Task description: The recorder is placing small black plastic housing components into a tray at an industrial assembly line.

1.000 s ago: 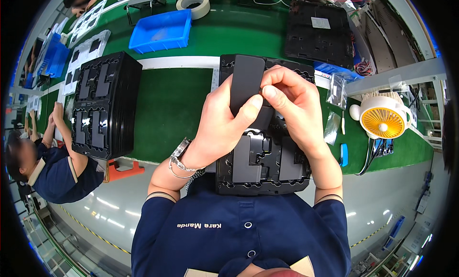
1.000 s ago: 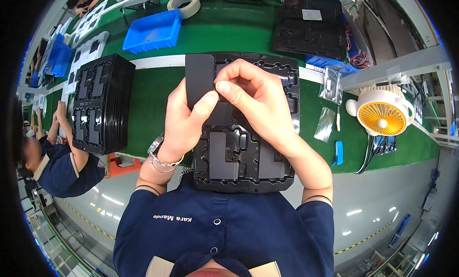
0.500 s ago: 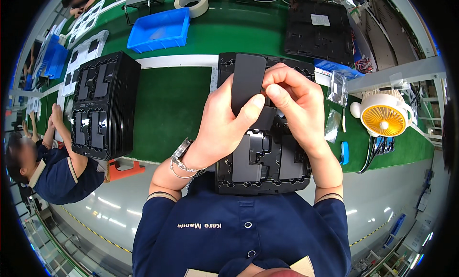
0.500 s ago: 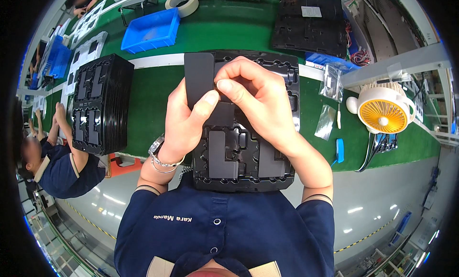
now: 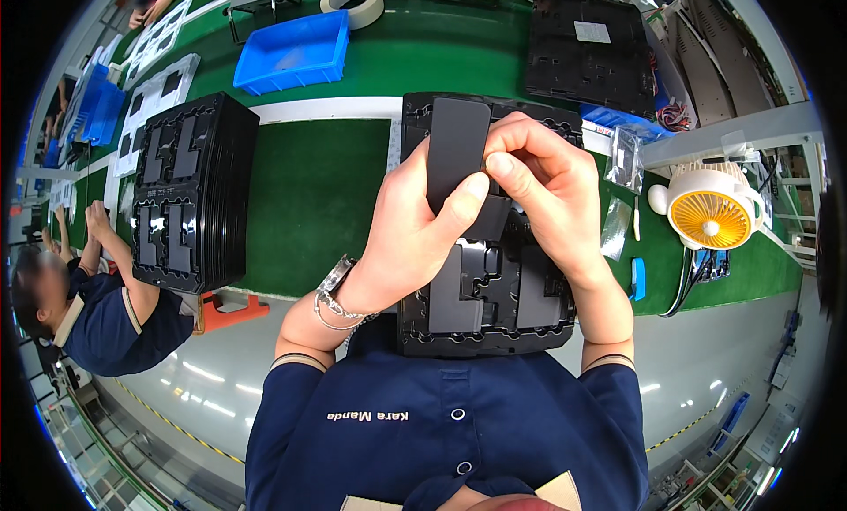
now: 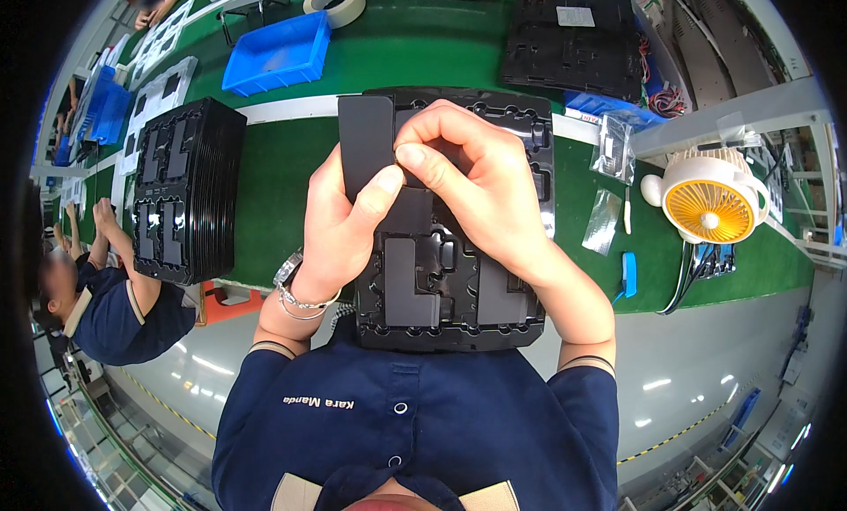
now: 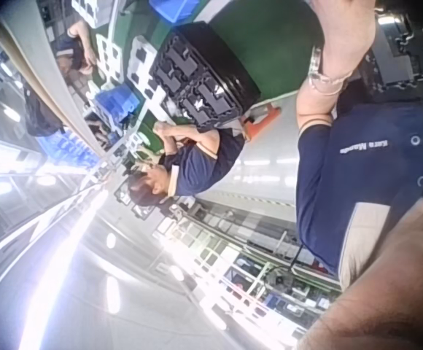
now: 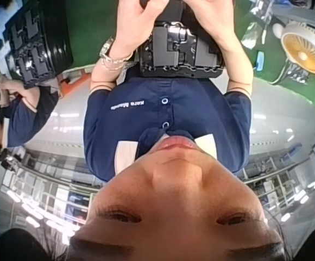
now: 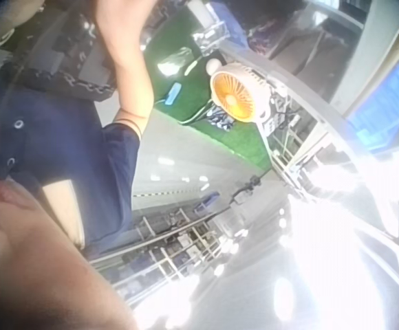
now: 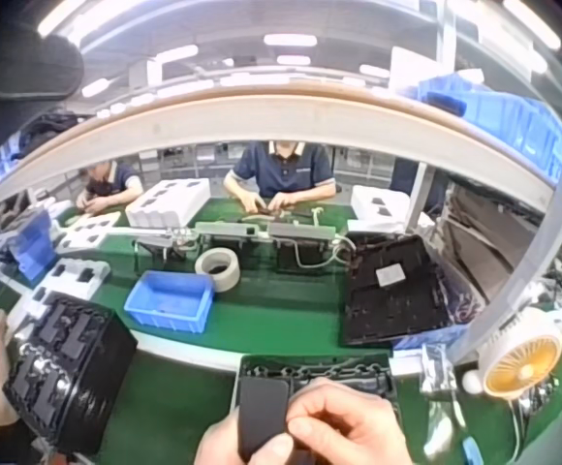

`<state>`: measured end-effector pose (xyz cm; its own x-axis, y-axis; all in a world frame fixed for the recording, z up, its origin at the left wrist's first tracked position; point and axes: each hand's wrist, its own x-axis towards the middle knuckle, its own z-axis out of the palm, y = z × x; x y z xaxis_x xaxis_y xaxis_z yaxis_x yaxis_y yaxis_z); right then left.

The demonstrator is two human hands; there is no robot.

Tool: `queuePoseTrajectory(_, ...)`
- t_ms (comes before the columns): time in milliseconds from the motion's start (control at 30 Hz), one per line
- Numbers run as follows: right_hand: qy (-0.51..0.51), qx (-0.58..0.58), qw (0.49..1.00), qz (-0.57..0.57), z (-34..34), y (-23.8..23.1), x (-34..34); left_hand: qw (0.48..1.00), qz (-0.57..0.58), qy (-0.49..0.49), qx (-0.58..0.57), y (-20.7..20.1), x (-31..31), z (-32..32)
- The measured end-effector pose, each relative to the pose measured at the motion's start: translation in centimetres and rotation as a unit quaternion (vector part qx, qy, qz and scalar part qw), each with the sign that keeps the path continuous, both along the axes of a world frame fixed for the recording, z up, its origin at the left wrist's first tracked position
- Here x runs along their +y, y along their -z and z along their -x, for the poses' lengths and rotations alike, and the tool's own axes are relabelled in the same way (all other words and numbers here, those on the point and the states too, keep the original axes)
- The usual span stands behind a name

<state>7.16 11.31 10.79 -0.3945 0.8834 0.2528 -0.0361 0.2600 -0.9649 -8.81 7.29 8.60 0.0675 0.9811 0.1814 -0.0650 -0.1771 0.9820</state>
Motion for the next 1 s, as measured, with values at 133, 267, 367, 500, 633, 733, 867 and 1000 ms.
queuePoseTrajectory(133, -0.011, -0.011, 1.000, 0.005, -0.1, -0.1, 0.1, 1.000, -0.005, -0.001, -0.008, 0.0, 0.0, 0.0)
queuePoseTrajectory(267, 0.009, 0.050, 0.999, 0.007, 0.2, -0.2, 0.3, 0.981, 0.130, 0.091, -0.108, -0.7, 0.0, 0.3)
queuePoseTrajectory(367, 0.000, 0.007, 0.998, -0.060, -0.4, 0.2, 1.3, 0.789, 0.313, 0.317, -0.424, -0.6, 0.3, 0.7)
queuePoseTrajectory(500, 0.037, -0.056, 0.994, -0.083, -0.9, 0.4, 1.4, 0.635, 0.362, 0.455, -0.508, 0.1, 0.9, 0.4)
queuePoseTrajectory(633, 0.071, -0.074, 0.988, -0.117, -0.9, 0.7, 1.4, 0.607, 0.366, 0.459, -0.535, 0.6, 1.0, 0.6)
queuePoseTrajectory(733, 0.043, -0.138, 0.981, -0.130, -1.8, -0.3, 1.4, 0.847, 0.284, 0.316, -0.319, 0.4, 0.5, 0.5)
queuePoseTrajectory(867, 0.002, -0.074, 0.996, -0.049, -2.2, 0.1, 1.0, 0.982, 0.055, 0.069, 0.168, 0.2, 0.4, -0.1)
queuePoseTrajectory(1000, 0.138, -0.160, 0.977, -0.031, -6.6, -0.5, 3.6, 0.890, -0.178, 0.016, 0.419, 1.0, 1.9, 1.8)
